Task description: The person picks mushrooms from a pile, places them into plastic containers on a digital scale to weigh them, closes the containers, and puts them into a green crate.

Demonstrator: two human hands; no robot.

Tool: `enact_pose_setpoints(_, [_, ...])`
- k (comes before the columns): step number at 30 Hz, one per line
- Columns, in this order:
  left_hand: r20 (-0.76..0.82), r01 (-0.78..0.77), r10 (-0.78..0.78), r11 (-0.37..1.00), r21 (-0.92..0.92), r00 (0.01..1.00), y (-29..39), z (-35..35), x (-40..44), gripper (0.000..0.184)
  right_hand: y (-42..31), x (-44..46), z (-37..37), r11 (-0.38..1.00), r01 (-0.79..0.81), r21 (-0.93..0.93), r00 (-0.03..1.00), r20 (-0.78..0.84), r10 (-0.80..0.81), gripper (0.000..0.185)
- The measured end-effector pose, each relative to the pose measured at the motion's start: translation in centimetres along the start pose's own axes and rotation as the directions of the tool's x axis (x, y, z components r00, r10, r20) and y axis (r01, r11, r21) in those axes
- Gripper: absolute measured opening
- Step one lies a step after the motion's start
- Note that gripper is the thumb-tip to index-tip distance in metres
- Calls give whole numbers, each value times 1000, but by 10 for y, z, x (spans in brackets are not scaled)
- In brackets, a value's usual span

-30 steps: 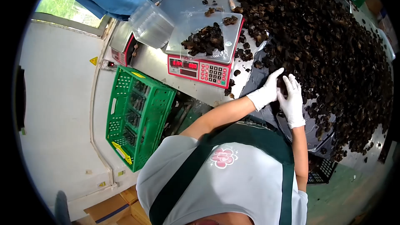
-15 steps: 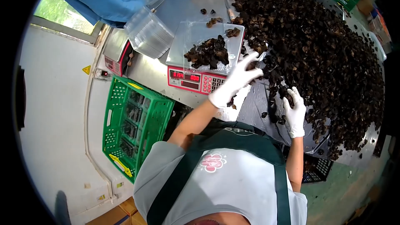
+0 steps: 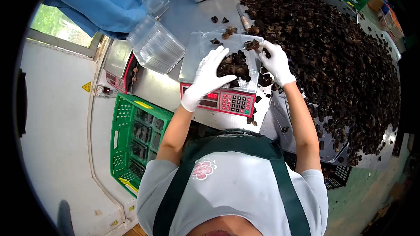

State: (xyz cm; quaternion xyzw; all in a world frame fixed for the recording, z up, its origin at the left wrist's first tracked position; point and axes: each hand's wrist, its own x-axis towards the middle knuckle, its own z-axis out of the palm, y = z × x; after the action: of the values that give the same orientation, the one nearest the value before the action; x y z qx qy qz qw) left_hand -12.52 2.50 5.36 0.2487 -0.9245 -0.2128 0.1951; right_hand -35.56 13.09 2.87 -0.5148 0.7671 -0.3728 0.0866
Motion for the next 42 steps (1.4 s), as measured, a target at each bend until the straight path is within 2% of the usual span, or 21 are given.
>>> enact_pose_setpoints(1, [-42,-36,31,991,-125,999,-5,-11,1,75,4,12,10,997,60,-51,998,-3,-61,36])
enact_pose_setpoints(3, [-173,-14,-57,923,-384,983,-15,-36,3,56,11,28,22,990,80,-116,996,42,-75,43])
enact_pose_setpoints(5, [-286,88,-267,854,-512,920,-46,-47,3,45,12,35,22,994,89,-71,996,38,-87,45])
enact_pose_setpoints(8, [-277,175,-536,644,-744,798,-99,-55,5,34,17,35,22,991,99,-87,995,26,-97,46])
enact_pose_setpoints(11, [-183,247,-604,558,-793,775,-110,-66,8,33,11,34,19,991,89,-96,994,75,-82,45])
enact_pose_setpoints(14, [-179,235,-618,528,-816,765,-127,-51,13,30,10,38,23,984,119,-136,990,96,-107,46])
enact_pose_setpoints(17, [-125,318,-625,548,-774,771,-129,-38,18,32,7,43,27,973,162,-163,982,120,-144,45])
enact_pose_setpoints(19, [-66,356,-606,548,-757,793,-127,-28,24,34,6,46,29,971,58,-233,981,193,-13,42])
enact_pose_setpoints(20, [-30,391,-618,533,-750,786,-126,-24,26,35,23,45,37,945,198,-260,980,82,-183,34])
enact_pose_setpoints(21, [8,426,-629,518,-742,778,-125,-20,29,35,20,46,36,944,200,-262,979,84,-184,34])
enact_pose_setpoints(23, [46,450,-622,511,-732,781,-126,-11,33,36,11,44,32,963,31,-268,997,76,-11,25])
enact_pose_setpoints(27, [101,514,-637,508,-691,764,-119,0,43,37,21,38,30,999,0,-37,990,-140,-5,18])
enact_pose_setpoints(31, [117,497,-636,462,-734,763,-124,10,51,38,43,24,9,968,-76,-240,931,-365,-17,16])
enact_pose_setpoints(33, [143,485,-610,445,-753,780,-123,8,52,38,57,14,-11,863,-344,-371,903,-384,195,25])
enact_pose_setpoints(35, [194,501,-621,368,-783,760,-122,5,53,37,68,8,-22,760,-315,-568,912,-402,78,35])
enact_pose_setpoints(36, [193,499,-616,373,-782,764,-122,3,54,37,66,9,-26,788,-338,-515,918,-367,153,41])
enact_pose_setpoints(37, [193,487,-616,354,-799,764,-121,0,55,38,64,12,-26,873,-237,-426,926,-371,70,39])
enact_pose_setpoints(38, [192,475,-617,334,-814,763,-119,-2,55,38,60,13,-28,927,-330,-177,921,-274,276,39])
enact_pose_setpoints(39, [192,462,-617,314,-829,763,-118,-5,55,38,35,17,-28,897,-436,72,888,-125,442,39])
enact_pose_setpoints(41, [186,444,-605,309,-841,774,-116,-9,56,39,33,23,-11,920,-298,255,942,-75,326,38])
enact_pose_setpoints(42, [146,372,-583,289,-882,799,-110,-13,56,38,28,29,-6,863,-323,388,938,8,347,38])
